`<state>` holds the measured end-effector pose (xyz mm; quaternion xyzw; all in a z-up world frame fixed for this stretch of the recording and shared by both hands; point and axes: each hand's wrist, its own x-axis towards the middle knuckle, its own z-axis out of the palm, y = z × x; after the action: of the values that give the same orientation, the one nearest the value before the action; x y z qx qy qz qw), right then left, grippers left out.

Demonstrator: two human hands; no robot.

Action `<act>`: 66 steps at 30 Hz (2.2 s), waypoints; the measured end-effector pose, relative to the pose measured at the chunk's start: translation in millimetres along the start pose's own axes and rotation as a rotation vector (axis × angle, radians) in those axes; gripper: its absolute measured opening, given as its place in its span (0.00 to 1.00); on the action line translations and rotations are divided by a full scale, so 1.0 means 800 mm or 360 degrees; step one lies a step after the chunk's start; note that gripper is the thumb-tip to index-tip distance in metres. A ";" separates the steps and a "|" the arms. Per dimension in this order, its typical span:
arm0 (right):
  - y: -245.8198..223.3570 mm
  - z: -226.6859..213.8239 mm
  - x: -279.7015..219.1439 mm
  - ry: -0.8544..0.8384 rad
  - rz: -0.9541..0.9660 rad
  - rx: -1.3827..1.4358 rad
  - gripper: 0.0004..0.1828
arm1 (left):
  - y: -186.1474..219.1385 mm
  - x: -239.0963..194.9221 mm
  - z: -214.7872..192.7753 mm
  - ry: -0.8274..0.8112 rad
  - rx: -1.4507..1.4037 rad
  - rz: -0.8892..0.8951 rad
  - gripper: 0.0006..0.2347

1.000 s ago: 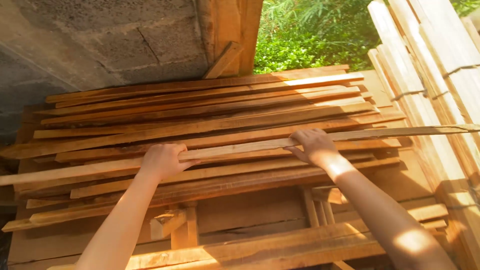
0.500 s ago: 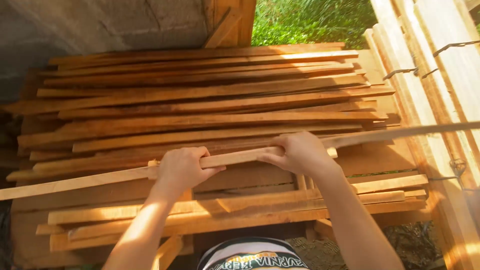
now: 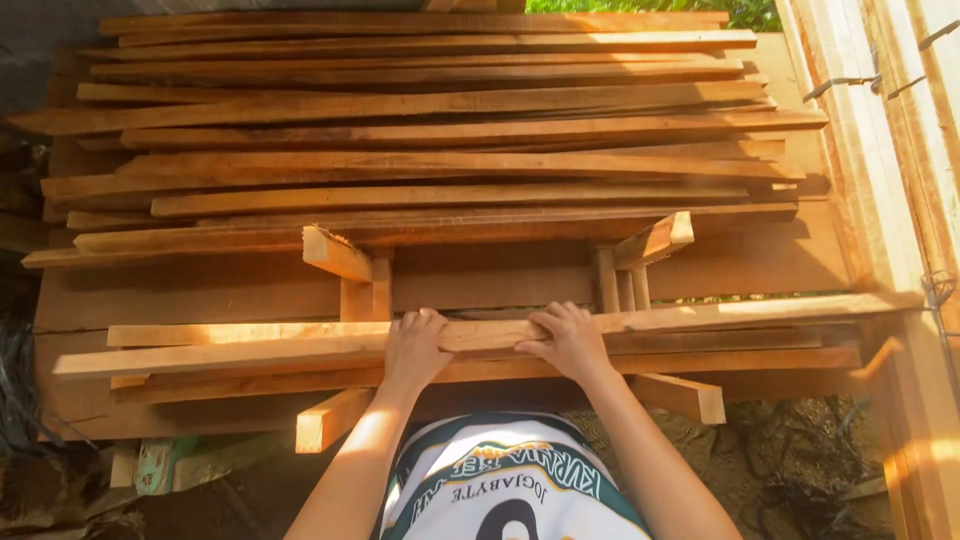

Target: The person stacks thin wooden planks onto a wooden frame structure. They pick up planks from a pile and place them one by one onto the frame, aligning them carefully. The task involves repetitive handling of the wood pieces to build up a stack.

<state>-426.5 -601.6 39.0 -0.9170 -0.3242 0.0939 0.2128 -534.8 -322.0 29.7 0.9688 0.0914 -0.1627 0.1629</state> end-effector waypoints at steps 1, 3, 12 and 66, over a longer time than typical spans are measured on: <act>0.003 0.004 0.002 0.0010 -0.0009 -0.0007 0.30 | -0.002 0.004 0.005 0.0015 0.0000 0.0000 0.21; 0.000 0.018 -0.011 0.0062 -0.0058 -0.0058 0.29 | -0.008 -0.007 0.019 -0.0024 -0.0026 0.0020 0.22; -0.022 0.036 -0.030 0.0170 -0.0097 -0.0012 0.26 | -0.018 -0.029 -0.012 -0.0161 -0.0011 0.0058 0.20; -0.031 0.037 -0.026 -0.0584 -0.0023 0.0129 0.32 | 0.062 0.008 -0.008 -0.0641 0.0135 0.0317 0.58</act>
<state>-465.5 -587.4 25.0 -0.8728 -0.3601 0.2710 0.1874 -515.5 -365.2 47.3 0.9271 -0.0458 -0.3395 0.1522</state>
